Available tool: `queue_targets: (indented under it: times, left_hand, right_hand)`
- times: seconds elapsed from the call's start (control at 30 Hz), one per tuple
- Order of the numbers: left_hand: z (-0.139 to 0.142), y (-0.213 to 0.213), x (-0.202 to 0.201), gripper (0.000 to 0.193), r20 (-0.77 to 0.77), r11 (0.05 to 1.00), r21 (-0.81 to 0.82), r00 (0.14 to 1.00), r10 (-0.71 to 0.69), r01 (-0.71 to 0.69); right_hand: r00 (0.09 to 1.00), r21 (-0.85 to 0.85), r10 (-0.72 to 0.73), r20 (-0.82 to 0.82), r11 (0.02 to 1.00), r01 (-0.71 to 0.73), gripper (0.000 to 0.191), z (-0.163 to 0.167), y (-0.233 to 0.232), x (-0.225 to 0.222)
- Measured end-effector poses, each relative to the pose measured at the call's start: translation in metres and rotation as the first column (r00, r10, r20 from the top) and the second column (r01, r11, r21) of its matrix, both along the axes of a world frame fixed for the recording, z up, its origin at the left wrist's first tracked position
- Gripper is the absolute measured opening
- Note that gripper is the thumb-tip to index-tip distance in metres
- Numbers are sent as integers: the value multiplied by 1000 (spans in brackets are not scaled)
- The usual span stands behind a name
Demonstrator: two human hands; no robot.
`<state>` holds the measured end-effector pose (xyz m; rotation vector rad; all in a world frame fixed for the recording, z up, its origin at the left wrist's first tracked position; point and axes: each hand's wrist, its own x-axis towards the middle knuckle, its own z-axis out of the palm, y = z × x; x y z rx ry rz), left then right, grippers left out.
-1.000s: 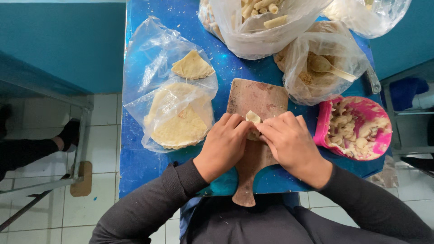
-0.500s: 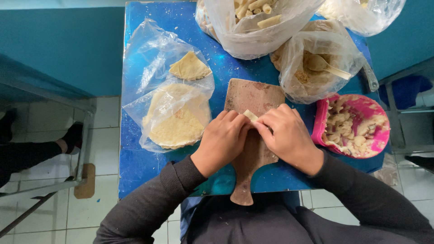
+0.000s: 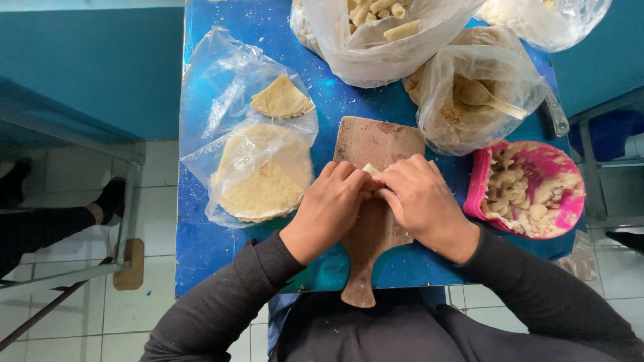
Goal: The person folds dough pieces on a wooden board, spoons filling from a pink bowl onto the dough, presses the edges to form folded pastries, and places the finished pieces into a plastic bag with other folded pastries.
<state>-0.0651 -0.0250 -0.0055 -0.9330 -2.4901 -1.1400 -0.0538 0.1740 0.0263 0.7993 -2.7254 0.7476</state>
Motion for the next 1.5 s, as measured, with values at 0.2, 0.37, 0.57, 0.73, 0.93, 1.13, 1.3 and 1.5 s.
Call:
queue_targets:
  times: [0.2,0.37,0.57,0.73,0.93,1.13,1.3,1.5]
  left_hand:
    - [-7,3,-8,9,138,997,32,989,61,-66]
    - [-11,2,-14,10,85,997,60,995,48,-53]
    - [-8,-1,-10,12,2,1000,19,1000,-6,6]
    - [-5,0,-8,11,8,1000,0,1000,-18,18]
    - [-7,2,-6,13,-43,1000,8,999,7,-7]
    - [-7,2,-7,14,-37,1000,21,999,20,-19]
    - [-10,2,-7,11,8,999,36,1000,17,-17]
    - [-17,4,-10,11,-66,998,-9,995,69,-69]
  right_hand:
    - [977,-132,-86,197,985,113,5,-10,3,-17]
    - [940,-188,-41,338,976,109,9,-11,7,-28]
    - [999,-39,0,42,999,1,9,-3,1,-11]
    - [999,-4,-18,51,1000,18,9,-1,-1,-9]
    - [996,-45,-71,58,996,74,4,-5,2,-11]
    - [999,-82,-52,3,995,52,9,-4,1,-11]
    - [998,3,-62,25,998,62,8,-2,-1,-9]
    - [989,4,-89,-118,996,90,15,-5,-3,-12]
